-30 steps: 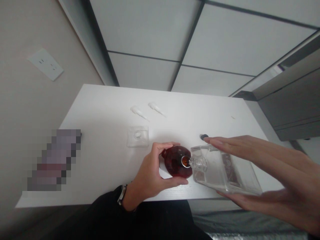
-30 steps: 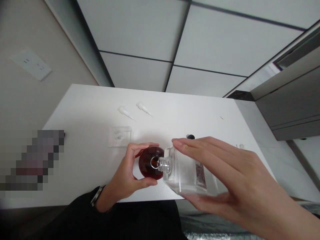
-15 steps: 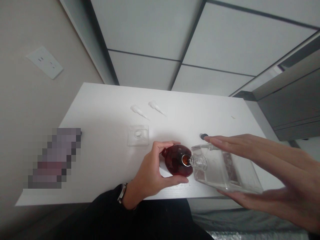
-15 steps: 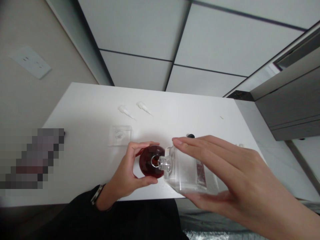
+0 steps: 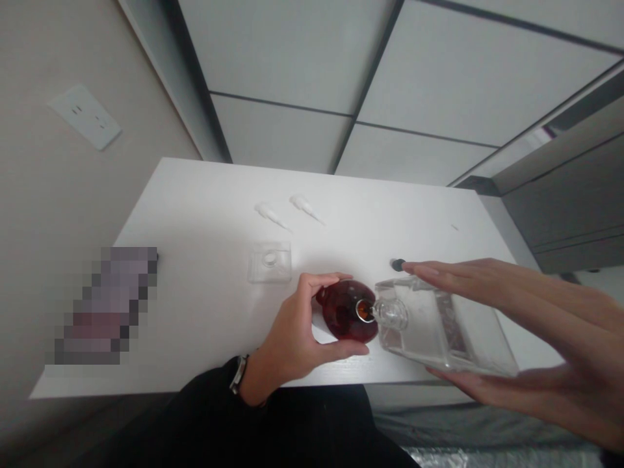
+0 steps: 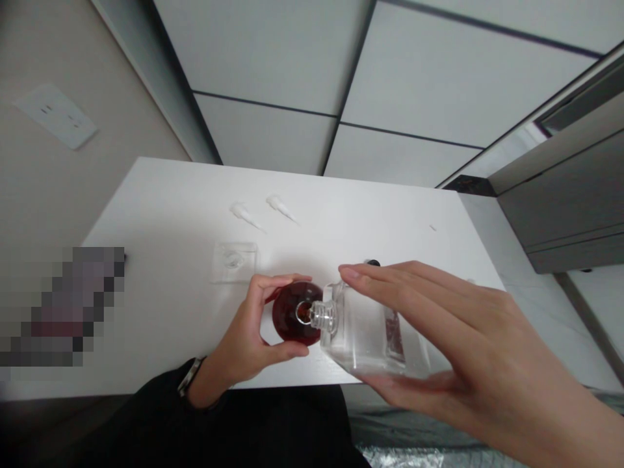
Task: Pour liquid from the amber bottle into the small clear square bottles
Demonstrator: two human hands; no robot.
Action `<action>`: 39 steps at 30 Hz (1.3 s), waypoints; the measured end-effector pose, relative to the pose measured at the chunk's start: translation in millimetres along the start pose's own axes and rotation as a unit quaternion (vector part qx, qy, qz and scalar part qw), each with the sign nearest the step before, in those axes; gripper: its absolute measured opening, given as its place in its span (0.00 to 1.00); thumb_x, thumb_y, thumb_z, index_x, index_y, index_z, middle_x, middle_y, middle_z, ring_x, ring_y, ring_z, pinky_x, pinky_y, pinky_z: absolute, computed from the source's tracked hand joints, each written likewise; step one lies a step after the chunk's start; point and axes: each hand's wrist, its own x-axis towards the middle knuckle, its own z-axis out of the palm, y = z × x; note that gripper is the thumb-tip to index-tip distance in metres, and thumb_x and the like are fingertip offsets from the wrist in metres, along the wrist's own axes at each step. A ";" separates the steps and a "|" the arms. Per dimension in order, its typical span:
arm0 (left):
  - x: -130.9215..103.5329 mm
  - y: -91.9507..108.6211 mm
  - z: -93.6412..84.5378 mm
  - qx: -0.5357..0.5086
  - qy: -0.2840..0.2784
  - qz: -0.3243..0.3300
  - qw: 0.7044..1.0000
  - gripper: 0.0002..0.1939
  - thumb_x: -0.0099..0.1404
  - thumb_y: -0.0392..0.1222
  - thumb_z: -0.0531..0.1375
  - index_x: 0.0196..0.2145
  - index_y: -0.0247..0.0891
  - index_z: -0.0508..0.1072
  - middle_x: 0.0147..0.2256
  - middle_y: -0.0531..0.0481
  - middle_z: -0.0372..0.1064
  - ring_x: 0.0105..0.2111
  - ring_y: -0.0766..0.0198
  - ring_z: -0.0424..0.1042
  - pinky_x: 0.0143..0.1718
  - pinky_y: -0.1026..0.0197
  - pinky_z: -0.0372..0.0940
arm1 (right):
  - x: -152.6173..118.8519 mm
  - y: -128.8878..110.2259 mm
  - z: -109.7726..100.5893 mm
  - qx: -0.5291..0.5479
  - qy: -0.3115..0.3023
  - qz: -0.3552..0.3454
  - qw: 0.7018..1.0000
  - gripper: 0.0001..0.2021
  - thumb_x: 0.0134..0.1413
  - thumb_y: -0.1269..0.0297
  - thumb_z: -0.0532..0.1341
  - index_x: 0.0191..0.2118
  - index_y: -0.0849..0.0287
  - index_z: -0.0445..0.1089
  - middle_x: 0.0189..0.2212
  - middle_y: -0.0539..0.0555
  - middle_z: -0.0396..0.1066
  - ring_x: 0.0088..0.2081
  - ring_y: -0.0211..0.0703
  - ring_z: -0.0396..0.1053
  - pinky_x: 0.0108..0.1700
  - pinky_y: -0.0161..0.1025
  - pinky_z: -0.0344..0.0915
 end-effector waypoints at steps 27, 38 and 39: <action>1.7 0.5 1.6 0.004 0.002 -0.002 1.000 0.40 0.60 0.62 0.76 0.59 0.46 0.63 0.62 0.39 0.74 0.58 0.47 0.78 0.55 0.48 0.73 | -1.8 -0.3 -4.0 -0.015 -0.008 -0.004 1.000 0.27 0.72 0.55 0.60 0.73 0.50 0.62 0.60 0.55 0.79 0.53 0.53 0.82 0.53 0.45 0.82; 1.9 3.5 -0.7 -0.006 -0.004 -0.022 1.000 0.41 0.59 0.63 0.77 0.58 0.44 0.63 0.62 0.36 0.74 0.58 0.46 0.79 0.55 0.47 0.74 | -2.4 -1.9 -3.5 -0.002 -0.015 0.019 1.000 0.30 0.71 0.52 0.61 0.74 0.44 0.60 0.61 0.51 0.79 0.53 0.55 0.82 0.52 0.46 0.83; 1.9 3.7 -0.6 -0.007 -0.004 -0.025 1.000 0.41 0.59 0.63 0.77 0.58 0.44 0.63 0.62 0.36 0.74 0.58 0.46 0.79 0.55 0.47 0.74 | -2.2 -2.1 -3.4 0.000 -0.018 0.022 1.000 0.31 0.70 0.53 0.62 0.74 0.43 0.60 0.61 0.51 0.79 0.54 0.55 0.82 0.52 0.47 0.83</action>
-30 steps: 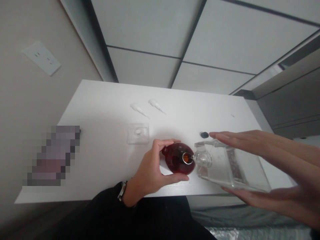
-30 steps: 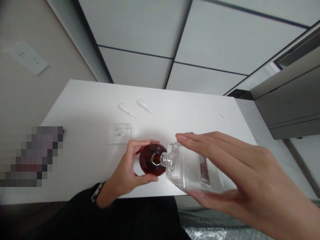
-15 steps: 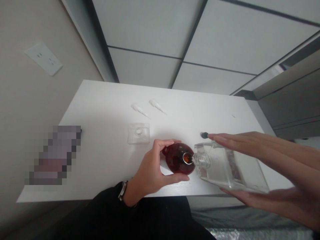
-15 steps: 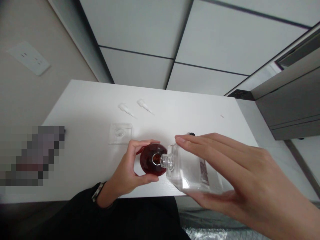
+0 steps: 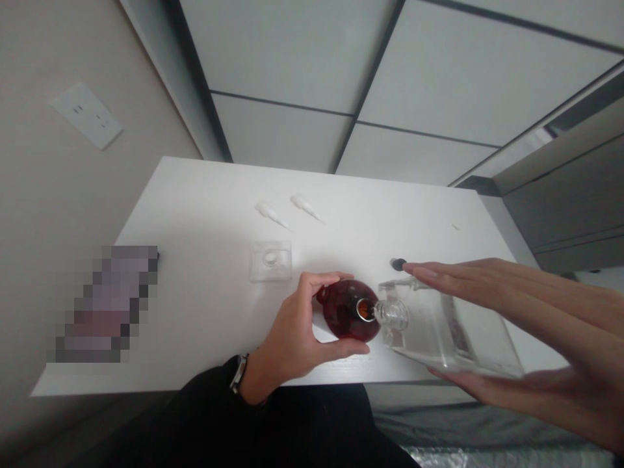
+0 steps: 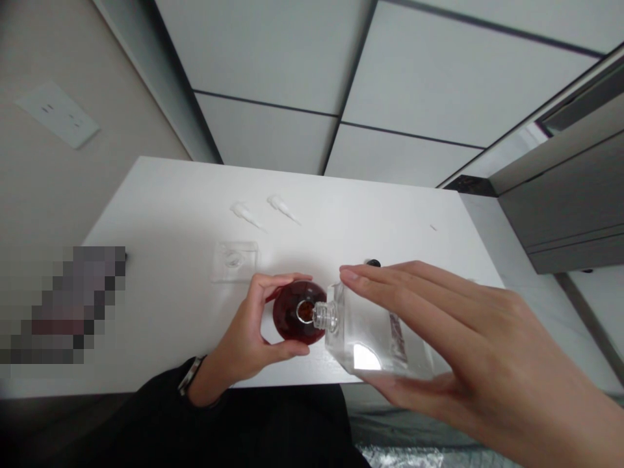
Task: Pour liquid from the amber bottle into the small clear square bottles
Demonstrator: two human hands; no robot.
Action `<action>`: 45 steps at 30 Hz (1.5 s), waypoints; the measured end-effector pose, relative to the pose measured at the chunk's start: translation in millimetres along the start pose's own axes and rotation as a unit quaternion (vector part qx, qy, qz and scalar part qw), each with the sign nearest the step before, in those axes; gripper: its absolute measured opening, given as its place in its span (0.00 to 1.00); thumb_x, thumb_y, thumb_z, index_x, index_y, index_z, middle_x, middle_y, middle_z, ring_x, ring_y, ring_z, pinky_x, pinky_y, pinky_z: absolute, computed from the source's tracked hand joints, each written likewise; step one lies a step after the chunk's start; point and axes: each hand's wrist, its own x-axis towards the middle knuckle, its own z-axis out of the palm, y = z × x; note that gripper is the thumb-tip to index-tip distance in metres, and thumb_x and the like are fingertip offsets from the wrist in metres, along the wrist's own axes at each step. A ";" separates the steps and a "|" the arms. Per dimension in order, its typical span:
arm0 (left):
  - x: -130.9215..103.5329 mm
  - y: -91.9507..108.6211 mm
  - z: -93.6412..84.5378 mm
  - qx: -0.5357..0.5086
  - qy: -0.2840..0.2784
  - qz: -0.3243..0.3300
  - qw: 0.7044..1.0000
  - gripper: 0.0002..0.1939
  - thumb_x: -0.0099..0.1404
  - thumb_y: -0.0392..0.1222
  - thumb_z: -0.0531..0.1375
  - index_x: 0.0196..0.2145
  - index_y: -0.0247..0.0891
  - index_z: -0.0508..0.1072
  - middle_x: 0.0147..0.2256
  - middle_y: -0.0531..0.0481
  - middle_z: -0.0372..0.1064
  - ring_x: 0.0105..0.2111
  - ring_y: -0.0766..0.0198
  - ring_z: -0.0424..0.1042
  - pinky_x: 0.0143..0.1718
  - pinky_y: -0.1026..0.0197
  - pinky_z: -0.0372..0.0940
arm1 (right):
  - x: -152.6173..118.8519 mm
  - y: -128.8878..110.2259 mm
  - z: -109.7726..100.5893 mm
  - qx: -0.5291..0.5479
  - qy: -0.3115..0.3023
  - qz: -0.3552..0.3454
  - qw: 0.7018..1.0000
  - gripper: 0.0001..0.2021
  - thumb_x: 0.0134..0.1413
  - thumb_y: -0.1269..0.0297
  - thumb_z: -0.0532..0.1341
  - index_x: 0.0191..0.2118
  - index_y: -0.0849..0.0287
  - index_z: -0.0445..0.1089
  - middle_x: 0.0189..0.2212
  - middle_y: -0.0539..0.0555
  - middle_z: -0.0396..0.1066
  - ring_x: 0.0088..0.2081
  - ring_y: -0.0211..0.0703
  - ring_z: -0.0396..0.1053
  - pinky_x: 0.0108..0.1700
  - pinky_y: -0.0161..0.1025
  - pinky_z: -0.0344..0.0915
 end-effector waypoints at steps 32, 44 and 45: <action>-0.9 0.0 0.8 0.006 0.004 -0.010 1.000 0.41 0.59 0.64 0.76 0.59 0.44 0.65 0.61 0.36 0.75 0.60 0.43 0.77 0.59 0.44 0.73 | 3.4 -0.3 0.0 -0.013 -0.006 -0.022 1.000 0.35 0.67 0.57 0.65 0.76 0.45 0.58 0.64 0.51 0.77 0.54 0.55 0.82 0.55 0.49 0.83; -0.6 0.9 0.6 0.004 0.002 -0.018 1.000 0.41 0.58 0.63 0.77 0.59 0.44 0.65 0.62 0.36 0.75 0.60 0.44 0.77 0.58 0.45 0.73 | 6.1 -0.9 -0.7 -0.011 -0.005 -0.033 0.999 0.38 0.67 0.58 0.66 0.78 0.44 0.54 0.65 0.50 0.75 0.56 0.54 0.81 0.59 0.50 0.81; -0.5 1.0 0.7 0.002 0.001 -0.016 1.000 0.41 0.58 0.63 0.77 0.59 0.44 0.64 0.61 0.36 0.75 0.59 0.44 0.78 0.57 0.45 0.73 | 6.3 -0.9 -0.8 -0.011 -0.004 -0.033 0.999 0.38 0.67 0.59 0.65 0.78 0.44 0.54 0.65 0.50 0.75 0.56 0.54 0.81 0.60 0.50 0.81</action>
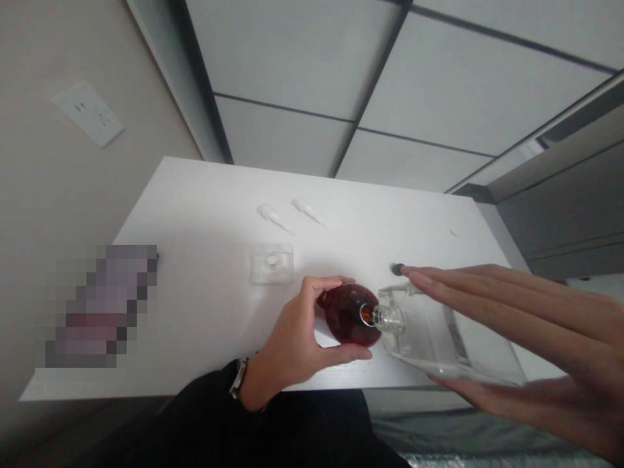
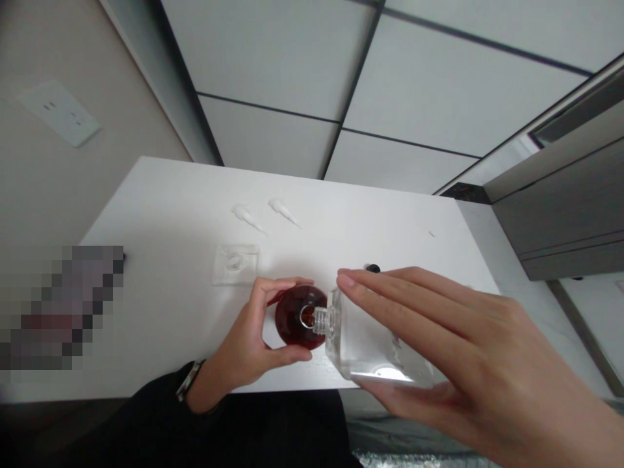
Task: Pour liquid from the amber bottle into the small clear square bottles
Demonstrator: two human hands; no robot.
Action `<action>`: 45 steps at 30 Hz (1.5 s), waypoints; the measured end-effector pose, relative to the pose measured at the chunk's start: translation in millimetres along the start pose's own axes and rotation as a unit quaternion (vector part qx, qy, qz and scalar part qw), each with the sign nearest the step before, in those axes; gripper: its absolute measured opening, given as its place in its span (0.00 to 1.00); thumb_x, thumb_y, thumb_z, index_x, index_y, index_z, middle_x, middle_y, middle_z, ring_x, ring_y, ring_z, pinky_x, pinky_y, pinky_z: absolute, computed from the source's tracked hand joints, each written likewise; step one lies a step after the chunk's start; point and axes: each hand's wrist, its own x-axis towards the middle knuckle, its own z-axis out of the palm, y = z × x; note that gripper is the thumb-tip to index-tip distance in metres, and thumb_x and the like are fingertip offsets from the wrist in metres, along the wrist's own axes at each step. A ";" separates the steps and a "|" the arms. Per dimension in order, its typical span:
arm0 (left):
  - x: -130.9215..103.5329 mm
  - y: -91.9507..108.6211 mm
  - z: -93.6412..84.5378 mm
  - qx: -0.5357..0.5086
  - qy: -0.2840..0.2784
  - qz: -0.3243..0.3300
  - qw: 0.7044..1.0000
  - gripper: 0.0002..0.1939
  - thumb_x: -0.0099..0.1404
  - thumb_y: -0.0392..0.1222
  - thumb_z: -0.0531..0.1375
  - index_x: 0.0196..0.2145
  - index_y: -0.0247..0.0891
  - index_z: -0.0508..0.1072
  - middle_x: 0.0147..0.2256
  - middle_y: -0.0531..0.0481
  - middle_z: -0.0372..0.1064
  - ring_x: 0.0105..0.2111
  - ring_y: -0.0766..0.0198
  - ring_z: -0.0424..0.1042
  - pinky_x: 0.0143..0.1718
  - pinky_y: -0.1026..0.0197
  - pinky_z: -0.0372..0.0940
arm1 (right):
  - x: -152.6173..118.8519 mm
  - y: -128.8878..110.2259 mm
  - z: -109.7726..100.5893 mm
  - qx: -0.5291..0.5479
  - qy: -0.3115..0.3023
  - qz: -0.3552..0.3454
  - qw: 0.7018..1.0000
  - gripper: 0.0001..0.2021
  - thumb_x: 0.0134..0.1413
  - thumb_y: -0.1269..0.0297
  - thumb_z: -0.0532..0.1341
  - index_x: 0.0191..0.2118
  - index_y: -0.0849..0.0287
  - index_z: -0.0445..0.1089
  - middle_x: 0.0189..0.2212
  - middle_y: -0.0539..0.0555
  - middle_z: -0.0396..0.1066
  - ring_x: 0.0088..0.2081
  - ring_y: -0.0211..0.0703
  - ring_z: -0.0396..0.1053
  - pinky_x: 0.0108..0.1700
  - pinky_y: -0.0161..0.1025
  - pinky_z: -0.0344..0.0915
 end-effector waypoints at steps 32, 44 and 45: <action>0.3 0.2 -0.8 0.000 0.000 0.017 1.000 0.41 0.59 0.64 0.76 0.59 0.44 0.64 0.60 0.38 0.76 0.57 0.46 0.79 0.55 0.47 0.74 | 0.0 3.3 -12.4 -0.035 -0.017 -0.030 0.999 0.32 0.74 0.56 0.60 0.79 0.47 0.54 0.65 0.47 0.74 0.59 0.43 0.76 0.59 0.39 0.76; -2.0 1.1 0.7 0.002 0.005 0.013 1.000 0.40 0.60 0.62 0.76 0.60 0.44 0.65 0.61 0.38 0.75 0.58 0.47 0.79 0.56 0.48 0.74 | 1.8 3.1 -13.0 -0.045 -0.021 -0.028 0.998 0.34 0.71 0.59 0.62 0.78 0.47 0.55 0.66 0.49 0.75 0.58 0.50 0.78 0.54 0.45 0.81; -2.4 1.2 0.6 0.002 0.005 0.011 1.000 0.40 0.60 0.62 0.76 0.60 0.45 0.65 0.62 0.38 0.75 0.58 0.47 0.79 0.55 0.48 0.74 | 2.4 3.2 -12.4 -0.045 -0.021 -0.035 0.998 0.35 0.71 0.59 0.63 0.78 0.48 0.55 0.66 0.49 0.74 0.59 0.50 0.78 0.53 0.45 0.81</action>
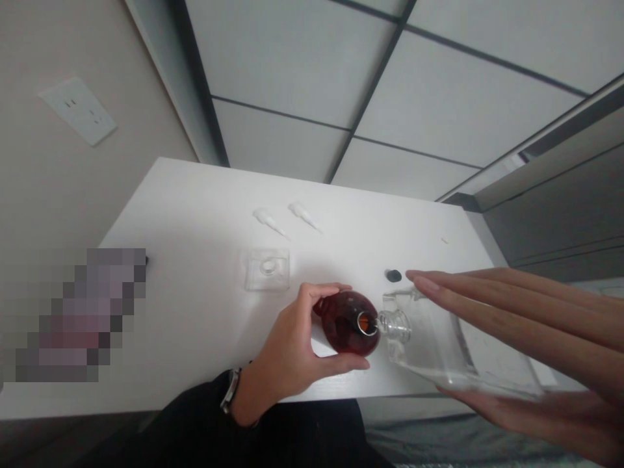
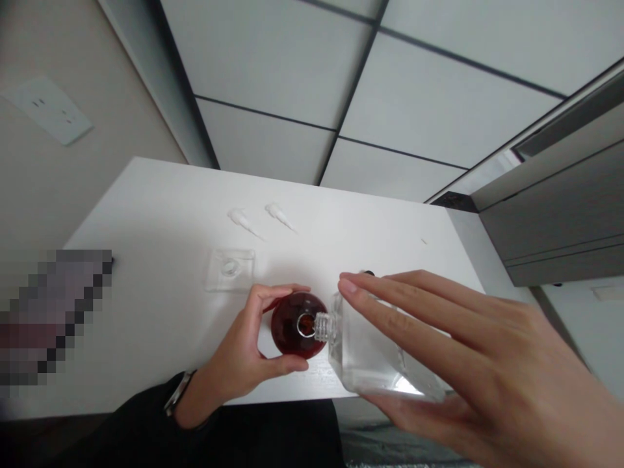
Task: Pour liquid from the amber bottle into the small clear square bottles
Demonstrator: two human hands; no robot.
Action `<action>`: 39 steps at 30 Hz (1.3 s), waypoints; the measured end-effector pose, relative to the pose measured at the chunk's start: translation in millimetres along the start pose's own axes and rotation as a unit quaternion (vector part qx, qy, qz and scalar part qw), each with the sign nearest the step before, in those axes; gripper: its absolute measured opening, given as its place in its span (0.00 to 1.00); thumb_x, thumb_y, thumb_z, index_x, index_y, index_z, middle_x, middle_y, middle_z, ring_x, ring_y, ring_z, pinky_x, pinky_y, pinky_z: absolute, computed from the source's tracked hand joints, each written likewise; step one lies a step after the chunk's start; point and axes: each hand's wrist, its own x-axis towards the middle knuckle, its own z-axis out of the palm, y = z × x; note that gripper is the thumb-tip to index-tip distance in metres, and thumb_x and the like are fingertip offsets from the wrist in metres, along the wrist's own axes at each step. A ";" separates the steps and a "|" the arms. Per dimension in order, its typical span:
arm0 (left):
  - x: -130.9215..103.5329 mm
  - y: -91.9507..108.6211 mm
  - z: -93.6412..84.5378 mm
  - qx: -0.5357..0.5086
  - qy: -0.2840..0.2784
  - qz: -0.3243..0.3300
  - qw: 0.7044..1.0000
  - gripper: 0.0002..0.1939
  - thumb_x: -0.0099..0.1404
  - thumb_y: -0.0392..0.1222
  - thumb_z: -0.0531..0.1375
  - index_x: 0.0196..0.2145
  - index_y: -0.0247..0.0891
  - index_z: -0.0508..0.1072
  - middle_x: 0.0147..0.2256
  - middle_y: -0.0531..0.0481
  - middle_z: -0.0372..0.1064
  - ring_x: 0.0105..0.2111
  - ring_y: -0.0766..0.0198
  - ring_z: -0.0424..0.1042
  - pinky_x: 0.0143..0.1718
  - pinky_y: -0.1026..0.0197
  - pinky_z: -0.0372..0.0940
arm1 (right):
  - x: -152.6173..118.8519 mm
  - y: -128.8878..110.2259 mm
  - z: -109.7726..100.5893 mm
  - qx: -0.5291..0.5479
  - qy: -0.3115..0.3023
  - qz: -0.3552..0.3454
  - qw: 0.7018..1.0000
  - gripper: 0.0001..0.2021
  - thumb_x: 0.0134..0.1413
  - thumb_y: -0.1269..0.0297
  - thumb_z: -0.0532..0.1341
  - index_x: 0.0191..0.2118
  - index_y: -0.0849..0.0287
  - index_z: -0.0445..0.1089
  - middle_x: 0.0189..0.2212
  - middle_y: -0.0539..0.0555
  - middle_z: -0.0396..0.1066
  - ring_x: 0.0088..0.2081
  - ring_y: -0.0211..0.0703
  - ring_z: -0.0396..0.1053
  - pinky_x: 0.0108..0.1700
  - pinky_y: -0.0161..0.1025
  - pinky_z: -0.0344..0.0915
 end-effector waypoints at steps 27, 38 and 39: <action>2.4 0.5 -1.3 -0.002 -0.003 0.002 1.000 0.41 0.59 0.63 0.76 0.60 0.43 0.65 0.60 0.37 0.76 0.59 0.45 0.78 0.58 0.46 0.73 | 3.0 -0.2 2.6 0.008 -0.003 0.000 1.000 0.34 0.71 0.55 0.62 0.78 0.46 0.57 0.63 0.49 0.77 0.56 0.56 0.81 0.50 0.50 0.82; 3.3 2.5 -0.6 -0.006 -0.005 -0.017 1.000 0.41 0.58 0.61 0.78 0.60 0.43 0.66 0.60 0.37 0.76 0.58 0.45 0.79 0.56 0.46 0.75 | 5.7 -2.0 -2.4 -0.002 -0.024 0.001 1.000 0.37 0.70 0.57 0.64 0.79 0.44 0.53 0.64 0.50 0.77 0.55 0.56 0.81 0.50 0.51 0.82; 3.1 2.3 -0.7 -0.006 -0.004 -0.015 1.000 0.41 0.58 0.61 0.78 0.60 0.43 0.66 0.60 0.37 0.76 0.58 0.45 0.79 0.57 0.46 0.75 | 5.7 -2.2 -2.9 -0.002 -0.024 0.001 1.000 0.36 0.70 0.57 0.64 0.78 0.45 0.54 0.63 0.50 0.77 0.55 0.56 0.81 0.50 0.51 0.82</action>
